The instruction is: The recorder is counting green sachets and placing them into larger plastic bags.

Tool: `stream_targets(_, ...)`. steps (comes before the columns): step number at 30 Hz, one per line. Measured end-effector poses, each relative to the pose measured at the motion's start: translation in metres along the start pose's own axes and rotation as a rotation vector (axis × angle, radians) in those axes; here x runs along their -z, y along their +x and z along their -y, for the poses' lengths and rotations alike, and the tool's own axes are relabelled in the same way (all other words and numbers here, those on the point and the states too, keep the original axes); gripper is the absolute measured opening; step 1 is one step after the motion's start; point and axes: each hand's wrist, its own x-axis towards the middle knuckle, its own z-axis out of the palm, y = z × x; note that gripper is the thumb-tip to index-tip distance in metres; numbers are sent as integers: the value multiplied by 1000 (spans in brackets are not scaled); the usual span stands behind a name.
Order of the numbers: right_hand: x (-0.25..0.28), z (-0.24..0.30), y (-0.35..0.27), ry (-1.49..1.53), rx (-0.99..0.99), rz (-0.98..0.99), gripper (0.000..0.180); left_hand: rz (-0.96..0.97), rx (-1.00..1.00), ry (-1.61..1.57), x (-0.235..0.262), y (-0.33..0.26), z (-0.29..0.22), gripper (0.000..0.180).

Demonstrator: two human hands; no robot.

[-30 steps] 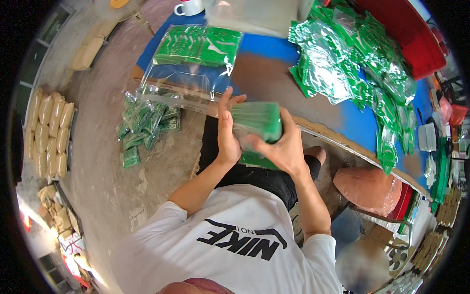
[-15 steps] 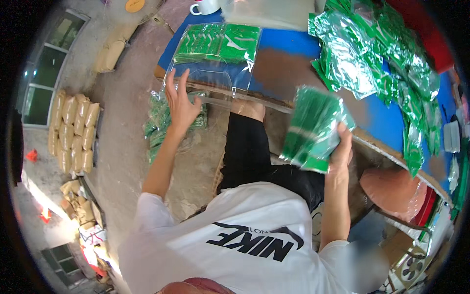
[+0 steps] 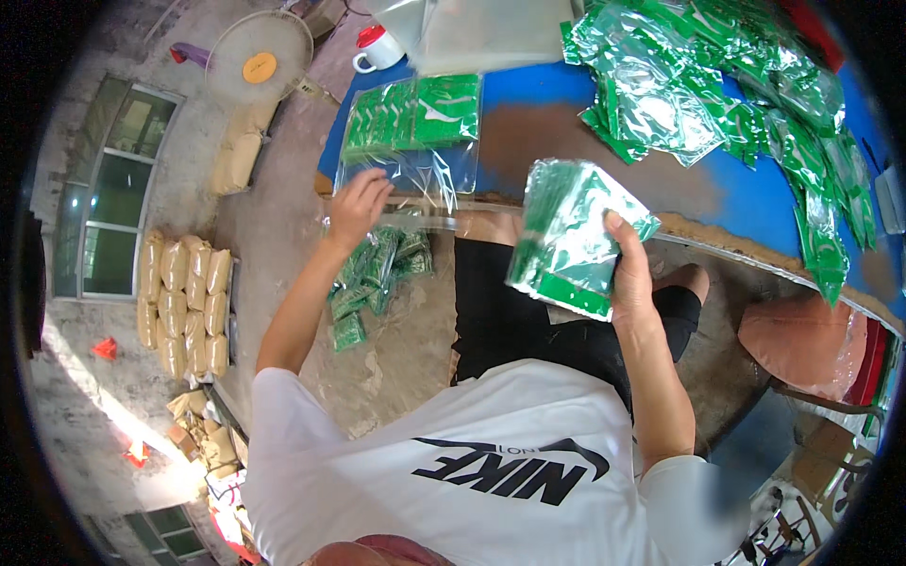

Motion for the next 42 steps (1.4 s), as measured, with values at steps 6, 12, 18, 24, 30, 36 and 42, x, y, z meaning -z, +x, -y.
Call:
stream_targets(6, -73, 15, 6, -562, 519, 101, 47, 58, 122, -276, -20, 62, -102, 19)
stream_targets(12, -83, 34, 48, -566, 259, 115, 38, 180, 562, -619, -29, 104, -114, 19)
stream_targets(18, -76, 41, 70, -882, -194, 191, 40, -175, 577, -690, -8, 117, -114, 13)
stream_targets(24, -79, 10, 104, -612, -473, 348, 42, -205, 423, -452, 19, 143, -136, 9)
stream_targets(30, -112, -13, 127, -433, -228, 465, 53, -256, 333, -418, 48, 163, -136, 9)
stream_targets(36, -171, 11, 132, -774, -133, 722, 61, -286, 312, -459, 55, 175, -118, 9)
stream_targets(42, -183, -17, 150, -564, -312, 493, 72, -329, 399, -445, 68, 159, -104, 8)
